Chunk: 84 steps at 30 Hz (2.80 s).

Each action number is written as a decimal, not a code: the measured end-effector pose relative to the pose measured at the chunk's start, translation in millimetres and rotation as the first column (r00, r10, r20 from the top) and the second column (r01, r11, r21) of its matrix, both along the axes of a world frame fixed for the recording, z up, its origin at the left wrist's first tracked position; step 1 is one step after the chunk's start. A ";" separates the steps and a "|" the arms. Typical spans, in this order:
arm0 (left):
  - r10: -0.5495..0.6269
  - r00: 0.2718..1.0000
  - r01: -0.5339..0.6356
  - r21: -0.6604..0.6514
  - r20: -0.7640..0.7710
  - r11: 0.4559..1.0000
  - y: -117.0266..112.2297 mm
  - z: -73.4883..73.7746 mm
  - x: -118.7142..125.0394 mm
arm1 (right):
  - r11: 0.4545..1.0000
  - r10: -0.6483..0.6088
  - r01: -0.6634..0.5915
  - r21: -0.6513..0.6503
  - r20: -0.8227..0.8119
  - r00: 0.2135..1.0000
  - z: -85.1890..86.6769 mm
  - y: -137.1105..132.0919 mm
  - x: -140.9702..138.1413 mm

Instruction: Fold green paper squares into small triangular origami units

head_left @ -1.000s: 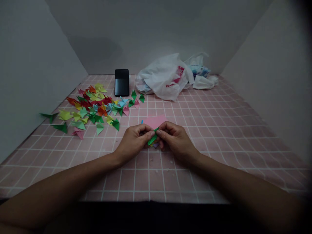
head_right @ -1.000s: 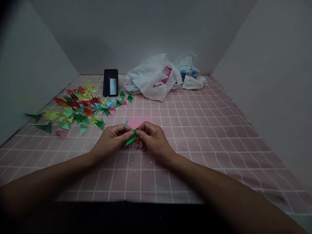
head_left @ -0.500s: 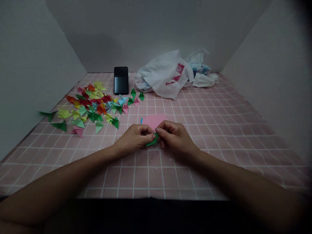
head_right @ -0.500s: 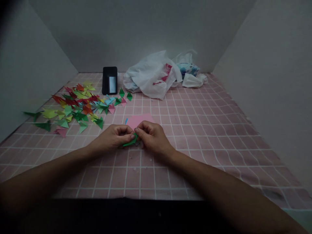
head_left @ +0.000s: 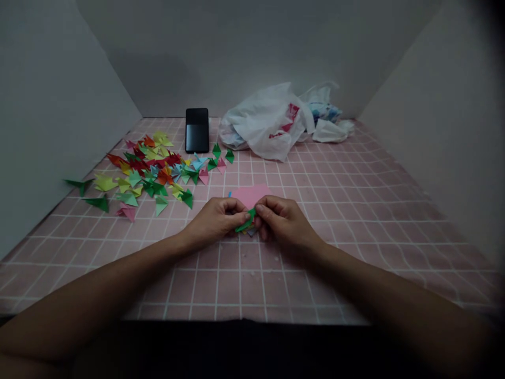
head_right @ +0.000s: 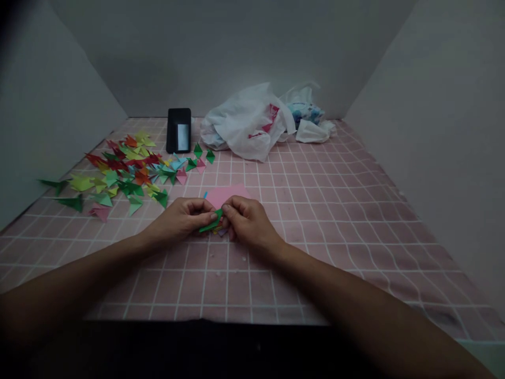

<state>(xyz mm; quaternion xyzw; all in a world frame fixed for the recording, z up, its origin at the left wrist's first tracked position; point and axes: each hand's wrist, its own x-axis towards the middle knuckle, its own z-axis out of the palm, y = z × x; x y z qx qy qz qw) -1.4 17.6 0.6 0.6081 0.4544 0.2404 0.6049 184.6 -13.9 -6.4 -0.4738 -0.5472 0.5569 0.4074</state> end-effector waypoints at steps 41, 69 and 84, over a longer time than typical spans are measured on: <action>-0.031 0.991 0.028 0.029 0.128 0.999 0.2 -6.0 -2.5 | 0.993 0.007 -0.030 -0.114 -0.194 0.981 -4.2 0.9 -2.0; 0.035 0.987 -0.016 -0.121 0.154 0.993 -2.2 -4.0 -0.2 | 0.997 0.016 -0.031 -0.067 -0.215 0.977 -1.8 0.8 -1.5; 0.004 0.994 0.003 -0.055 0.114 0.999 -1.7 -2.6 0.6 | 1.000 -0.023 0.023 0.012 -0.057 0.998 1.4 -2.7 -4.2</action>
